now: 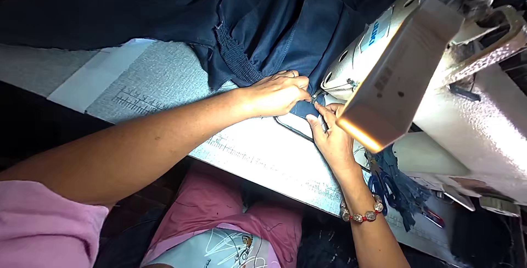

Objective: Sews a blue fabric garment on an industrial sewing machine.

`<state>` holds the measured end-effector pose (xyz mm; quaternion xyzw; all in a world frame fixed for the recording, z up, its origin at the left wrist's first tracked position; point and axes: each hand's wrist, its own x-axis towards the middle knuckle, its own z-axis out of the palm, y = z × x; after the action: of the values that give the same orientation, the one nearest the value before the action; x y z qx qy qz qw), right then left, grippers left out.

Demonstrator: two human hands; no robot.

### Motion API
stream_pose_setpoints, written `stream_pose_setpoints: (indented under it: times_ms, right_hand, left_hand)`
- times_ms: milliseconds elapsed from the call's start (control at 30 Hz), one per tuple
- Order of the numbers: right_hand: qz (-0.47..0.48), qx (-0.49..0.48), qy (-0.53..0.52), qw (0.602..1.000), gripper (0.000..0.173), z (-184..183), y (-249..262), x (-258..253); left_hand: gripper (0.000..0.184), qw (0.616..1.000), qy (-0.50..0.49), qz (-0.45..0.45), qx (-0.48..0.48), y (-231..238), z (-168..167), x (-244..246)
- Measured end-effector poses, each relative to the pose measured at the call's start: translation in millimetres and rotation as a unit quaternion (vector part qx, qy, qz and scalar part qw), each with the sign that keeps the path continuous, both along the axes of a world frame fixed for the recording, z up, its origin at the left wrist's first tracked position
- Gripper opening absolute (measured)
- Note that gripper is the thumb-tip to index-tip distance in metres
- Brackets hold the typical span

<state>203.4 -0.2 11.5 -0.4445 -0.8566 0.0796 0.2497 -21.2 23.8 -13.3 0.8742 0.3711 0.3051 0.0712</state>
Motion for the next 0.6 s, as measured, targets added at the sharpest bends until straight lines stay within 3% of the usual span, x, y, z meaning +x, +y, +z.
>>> stream_pose_setpoints:
  times_ms: [67, 167, 600]
  right_hand:
    - [-0.002, -0.009, -0.031, 0.999, 0.031, 4.2, 0.1, 3.1]
    - [-0.014, -0.017, -0.065, 0.998, 0.038, 8.0, 2.1, 5.1]
    - [-0.085, -0.096, -0.077, 0.989, 0.036, 14.0, 18.8, 4.5]
  left_hand:
    - [0.028, 1.000, 0.004, -0.002, 0.026, 8.7, -12.9, 1.1]
    - [0.028, 0.999, 0.016, -0.007, 0.042, 21.2, -25.8, 0.8]
    - [0.028, 0.998, 0.052, -0.003, 0.045, 63.9, -14.3, -3.6]
